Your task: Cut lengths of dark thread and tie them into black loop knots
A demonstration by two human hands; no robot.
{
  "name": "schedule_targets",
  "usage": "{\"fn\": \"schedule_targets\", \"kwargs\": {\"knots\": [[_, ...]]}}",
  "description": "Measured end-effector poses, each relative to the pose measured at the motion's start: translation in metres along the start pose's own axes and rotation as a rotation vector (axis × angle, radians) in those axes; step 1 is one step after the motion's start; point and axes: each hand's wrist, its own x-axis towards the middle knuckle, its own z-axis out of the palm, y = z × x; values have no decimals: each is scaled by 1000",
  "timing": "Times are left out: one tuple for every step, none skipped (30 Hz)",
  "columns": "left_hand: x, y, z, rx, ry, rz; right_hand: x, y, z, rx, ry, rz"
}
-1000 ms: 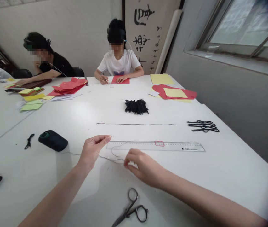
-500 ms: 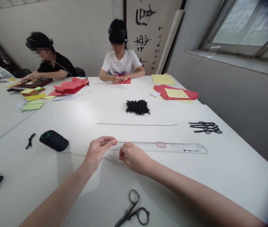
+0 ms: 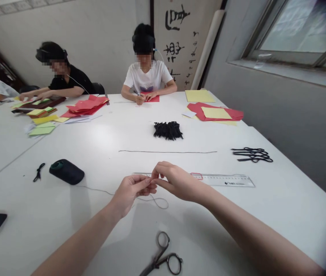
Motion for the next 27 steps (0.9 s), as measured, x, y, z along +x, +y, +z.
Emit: {"fn": "schedule_targets", "kwargs": {"knots": [[0,0,0,-28,-18,-32,0,1,-2,6,4,-12],[-1,1,0,-58,-35,-62,-1,1,-3,6,9,-24],[0,1,1,-87,-49,-86,-1,2,-5,1,12,-35],[0,1,1,-113,-60,-102,-1,2,-6,-8,13,-45],[0,0,1,-133,-69,-112,-2,3,-7,-16,11,-51],[0,0,1,-146,-75,-115,-2,3,-8,-22,5,-55],[0,0,1,-149,-72,-112,-2,3,-8,-23,-2,-56],[0,0,1,-141,-60,-105,-2,4,-8,-22,-8,-55],[0,0,1,-122,-45,-96,-2,4,-7,-19,-12,-54],[0,0,1,-91,-28,-83,-2,5,-7,-16,-12,-51],[0,0,1,-51,-14,-67,-2,5,-6,-14,-13,-48],[0,1,0,-5,-4,-47,-2,5,-5,-11,-13,-43],[0,1,0,44,0,-27,-2,5,-5,-8,-15,-38],[0,2,-1,95,-1,-10,-2,6,-5,-3,-18,-34],[0,2,-1,145,-3,3,-1,6,-4,3,-22,-30],[0,3,-1,192,-4,10,-1,6,-4,9,-28,-27],[0,3,-2,234,-4,13,-1,6,-4,14,-34,-24],[0,4,-2,272,-3,15,-1,6,-3,18,-39,-22],[0,4,-2,304,-2,19,-1,7,-2,22,-43,-21],[-1,4,-2,328,-1,25,-1,7,-2,26,-47,-21],[-1,4,-1,347,-2,32,-1,7,-1,32,-49,-22],[-1,4,-1,362,-4,36,-1,7,0,39,-51,-26],[-1,4,-1,372,-7,37,-1,8,0,46,-51,-29],[-1,4,0,378,-7,37,-1,8,1,56,-48,-29],[-1,4,0,379,-6,37,0,8,1,68,-40,-23],[-1,3,1,375,-2,38,0,7,0,87,-22,-4],[-1,3,1,366,6,42,1,6,0,111,4,30]]}}
